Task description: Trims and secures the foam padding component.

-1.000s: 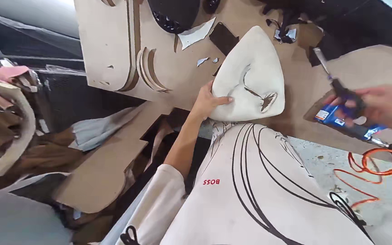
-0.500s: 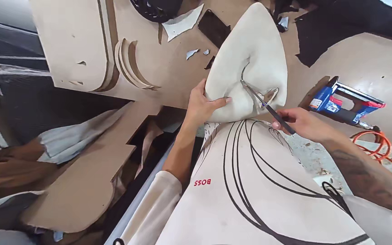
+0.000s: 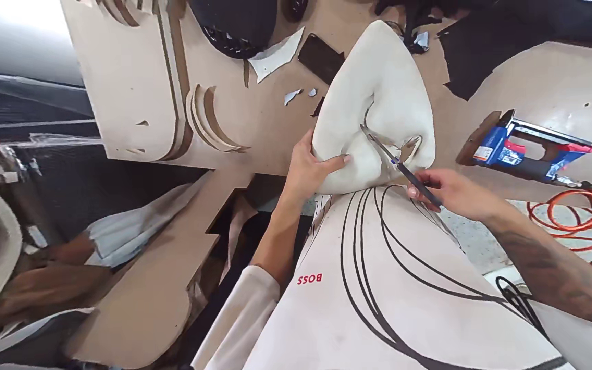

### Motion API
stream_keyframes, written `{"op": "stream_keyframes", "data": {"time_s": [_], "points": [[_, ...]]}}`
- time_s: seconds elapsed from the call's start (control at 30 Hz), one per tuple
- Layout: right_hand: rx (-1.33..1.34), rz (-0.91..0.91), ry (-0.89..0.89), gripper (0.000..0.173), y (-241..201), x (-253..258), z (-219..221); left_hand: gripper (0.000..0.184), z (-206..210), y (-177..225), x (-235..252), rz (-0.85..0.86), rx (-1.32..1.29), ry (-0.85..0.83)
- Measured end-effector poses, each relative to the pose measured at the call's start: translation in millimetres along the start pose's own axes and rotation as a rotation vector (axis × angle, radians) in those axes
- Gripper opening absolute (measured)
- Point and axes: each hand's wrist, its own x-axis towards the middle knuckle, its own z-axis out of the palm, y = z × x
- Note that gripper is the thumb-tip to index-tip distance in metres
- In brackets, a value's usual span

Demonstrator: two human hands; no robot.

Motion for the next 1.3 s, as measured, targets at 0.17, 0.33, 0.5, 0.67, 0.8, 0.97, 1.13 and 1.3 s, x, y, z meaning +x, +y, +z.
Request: {"op": "stream_keyframes", "data": {"time_s": [0.17,0.33,0.5,0.67,0.8,0.97,1.13,1.3], "points": [[0.017,-0.033,-0.009,0.042,3.9,-0.1,1.2,0.075,-1.4,0.1,1.7,0.012,0.048,-0.007],[0.111,-0.075,-0.034,0.041,5.1,-1.5,6.3,0.071,0.8,5.1,1.1,0.056,0.092,-0.007],[0.218,-0.093,-0.045,0.036,5.3,-9.8,14.8,0.067,8.3,1.7,-5.3,0.108,0.06,0.054],[0.216,-0.057,-0.013,0.038,6.5,-18.1,22.4,0.065,13.3,2.8,-7.4,0.156,0.043,0.087],[0.18,-0.061,0.007,0.04,5.4,-18.6,25.7,0.069,9.1,3.1,-6.8,0.165,0.044,0.064],[0.157,-0.1,0.047,0.035,1.1,-16.2,33.6,0.07,7.4,6.9,-6.4,0.179,0.007,0.056],[0.226,-0.136,0.056,0.038,-0.8,-12.7,44.0,0.071,22.4,7.6,-8.0,0.227,-0.034,0.106],[0.263,-0.147,0.076,0.041,0.7,-13.9,49.5,0.075,33.3,7.4,-10.8,0.279,-0.063,0.181]]}}
